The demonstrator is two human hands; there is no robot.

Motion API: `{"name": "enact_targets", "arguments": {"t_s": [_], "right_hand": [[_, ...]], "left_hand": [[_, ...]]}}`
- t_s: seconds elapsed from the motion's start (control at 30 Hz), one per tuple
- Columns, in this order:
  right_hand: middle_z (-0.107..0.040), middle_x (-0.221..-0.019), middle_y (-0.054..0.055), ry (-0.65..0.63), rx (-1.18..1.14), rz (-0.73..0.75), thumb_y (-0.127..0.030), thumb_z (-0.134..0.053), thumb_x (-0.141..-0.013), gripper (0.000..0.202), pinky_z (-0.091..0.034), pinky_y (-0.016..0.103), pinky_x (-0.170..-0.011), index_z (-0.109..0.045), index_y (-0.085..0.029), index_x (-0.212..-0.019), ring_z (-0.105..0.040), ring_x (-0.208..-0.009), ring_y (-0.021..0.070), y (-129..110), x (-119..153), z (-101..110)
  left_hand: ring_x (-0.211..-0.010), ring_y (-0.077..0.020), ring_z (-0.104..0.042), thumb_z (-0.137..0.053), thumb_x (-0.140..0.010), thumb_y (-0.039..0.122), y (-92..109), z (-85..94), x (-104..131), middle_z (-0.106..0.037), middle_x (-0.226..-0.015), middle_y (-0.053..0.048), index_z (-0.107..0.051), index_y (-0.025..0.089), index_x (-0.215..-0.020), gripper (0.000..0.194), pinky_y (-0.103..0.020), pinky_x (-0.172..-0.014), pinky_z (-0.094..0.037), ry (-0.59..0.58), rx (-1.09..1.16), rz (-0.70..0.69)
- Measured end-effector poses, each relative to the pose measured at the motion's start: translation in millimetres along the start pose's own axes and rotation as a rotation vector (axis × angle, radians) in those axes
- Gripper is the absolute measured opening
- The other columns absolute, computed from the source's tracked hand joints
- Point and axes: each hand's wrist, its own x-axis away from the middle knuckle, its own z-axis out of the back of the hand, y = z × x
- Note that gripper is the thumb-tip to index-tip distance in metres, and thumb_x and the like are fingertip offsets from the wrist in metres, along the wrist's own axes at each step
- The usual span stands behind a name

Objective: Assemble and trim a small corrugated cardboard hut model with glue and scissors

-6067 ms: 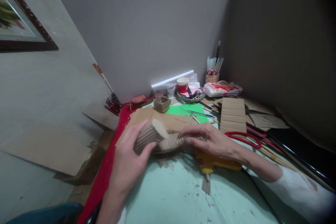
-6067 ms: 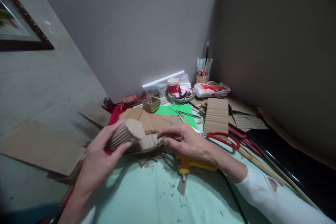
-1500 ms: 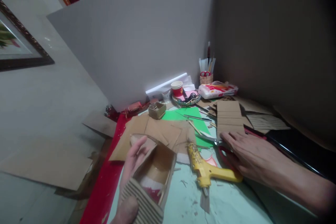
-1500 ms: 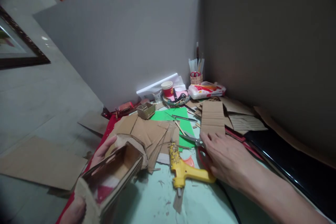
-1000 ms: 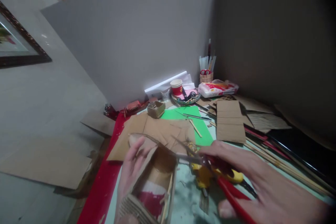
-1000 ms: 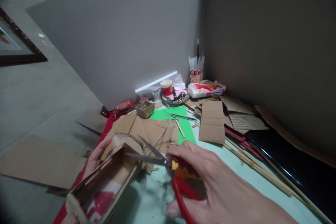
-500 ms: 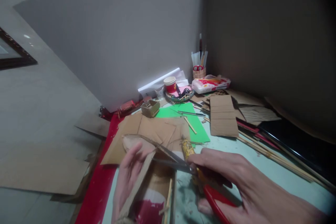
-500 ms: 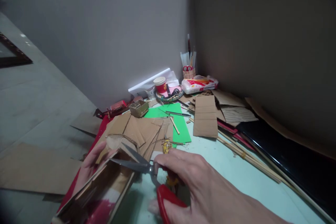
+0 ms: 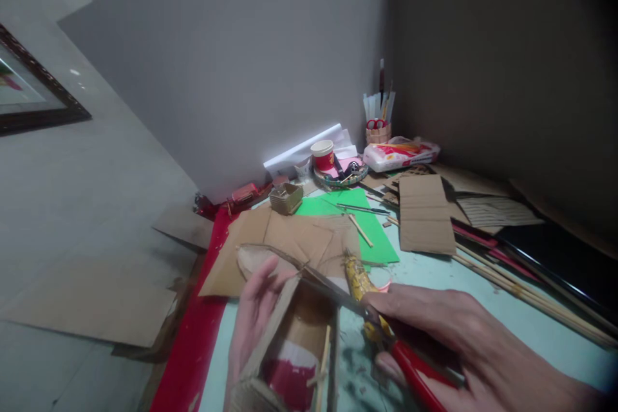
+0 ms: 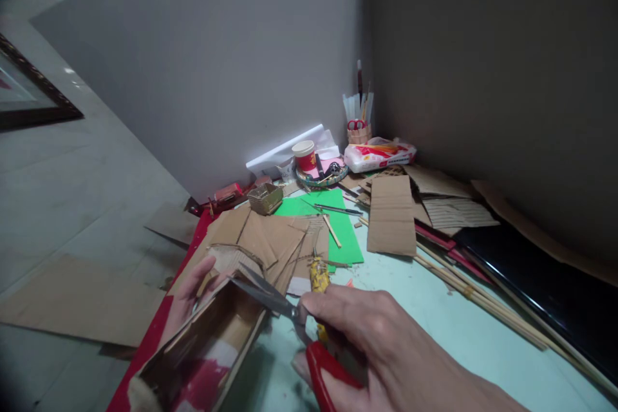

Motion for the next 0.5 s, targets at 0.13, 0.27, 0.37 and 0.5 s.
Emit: {"name": "enact_targets", "arguments": {"t_s": [0.13, 0.27, 0.37, 0.5], "right_hand": [[-0.074, -0.120, 0.004, -0.148, -0.040, -0.005, -0.027, -0.064, -0.097, 0.032, -0.065, 0.029, -0.087, -0.063, -0.033, -0.127, -0.073, -0.108, 0.0238, -3, -2, 8], [-0.075, -0.094, 0.001, -0.219, -0.133, -0.013, -0.013, -0.050, -0.095, 0.022, -0.061, 0.023, -0.062, -0.064, -0.030, -0.090, -0.075, -0.097, 0.0225, -14, -19, 17], [-0.075, -0.085, 0.002, -0.193, -0.183, -0.059, -0.019, -0.056, -0.094, 0.018, -0.055, 0.024, -0.053, -0.060, -0.027, -0.078, -0.073, -0.075, 0.0205, -19, -32, 19], [-0.074, -0.083, 0.000, -0.196, -0.210, -0.114, -0.027, -0.070, -0.092, 0.013, -0.053, 0.026, -0.058, -0.063, -0.025, -0.081, -0.068, -0.067, 0.0179, -21, -40, 19]], "left_hand": [[-0.123, -0.0331, -0.068, -0.075, -0.087, 0.046, -1, -4.1, -1, -0.079, -0.106, -0.007, -0.074, 0.030, -0.115, 0.032, -0.046, -0.111, -0.050, 0.038, 0.024, 0.008], [-0.116, -0.0326, -0.072, -0.079, -0.083, 0.045, 0, -7.0, -4, -0.080, -0.103, -0.008, -0.074, 0.028, -0.111, 0.033, -0.043, -0.106, -0.054, 0.071, 0.004, 0.026], [-0.115, -0.0351, -0.072, -0.085, -0.076, 0.046, -1, -7.3, -7, -0.080, -0.106, -0.009, -0.075, 0.025, -0.106, 0.037, -0.046, -0.106, -0.055, 0.095, -0.059, 0.020], [-0.120, -0.0379, -0.069, -0.081, -0.080, 0.051, -5, -4.4, -7, -0.078, -0.111, -0.011, -0.074, 0.025, -0.104, 0.036, -0.051, -0.112, -0.050, 0.067, -0.117, 0.036]]}}
